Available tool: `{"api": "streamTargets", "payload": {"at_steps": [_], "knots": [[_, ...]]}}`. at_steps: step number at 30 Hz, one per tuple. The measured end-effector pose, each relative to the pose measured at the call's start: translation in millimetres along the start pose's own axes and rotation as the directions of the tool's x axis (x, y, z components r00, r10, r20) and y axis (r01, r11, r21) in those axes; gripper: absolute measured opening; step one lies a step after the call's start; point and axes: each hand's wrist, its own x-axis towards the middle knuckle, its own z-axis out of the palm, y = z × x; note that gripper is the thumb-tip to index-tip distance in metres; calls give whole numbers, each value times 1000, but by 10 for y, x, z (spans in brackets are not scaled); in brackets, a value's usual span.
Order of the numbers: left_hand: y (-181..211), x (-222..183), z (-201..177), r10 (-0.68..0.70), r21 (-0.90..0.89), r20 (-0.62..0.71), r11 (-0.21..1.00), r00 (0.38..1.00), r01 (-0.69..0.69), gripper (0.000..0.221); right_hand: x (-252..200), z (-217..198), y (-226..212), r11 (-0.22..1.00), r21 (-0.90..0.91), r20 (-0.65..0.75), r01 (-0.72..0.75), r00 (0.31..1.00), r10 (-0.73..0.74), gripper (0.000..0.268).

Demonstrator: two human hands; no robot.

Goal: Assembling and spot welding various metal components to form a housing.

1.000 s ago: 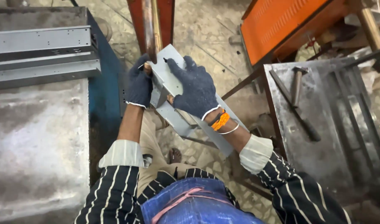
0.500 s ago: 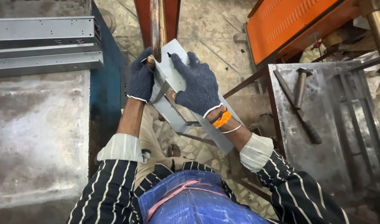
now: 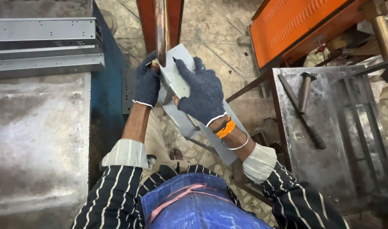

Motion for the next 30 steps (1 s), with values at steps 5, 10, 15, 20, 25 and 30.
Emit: {"api": "streamTargets", "payload": {"at_steps": [5, 10, 15, 20, 25, 30], "knots": [[-48, -22, -20, 13, 5, -5, 1000, 1000, -13, 51, -24, 13, -43, 1000, -23, -23, 0, 1000, 0, 92], [-174, -1, -53, 10, -88, -3, 996, 1000, -11, 51, -9, 14, -70, 999, -28, 8, -26, 1000, 26, 92], [-277, 24, -94, 6, -148, 46, 989, 999, 1, 50, -46, 57, -73, 996, -92, -48, -8, 999, 3, 93], [-180, 7, -59, 10, -53, 1, 999, 1000, -10, 51, -34, 32, -95, 997, -65, -21, -37, 999, 36, 95], [-125, -25, -16, -41, -151, 4, 988, 999, 41, 50, -66, 65, -73, 995, -96, -34, -26, 999, 23, 99], [-38, -18, -104, 98, 70, 67, 992, 993, -103, 47, -73, 60, -80, 996, -85, 14, -41, 999, 42, 101]]}}
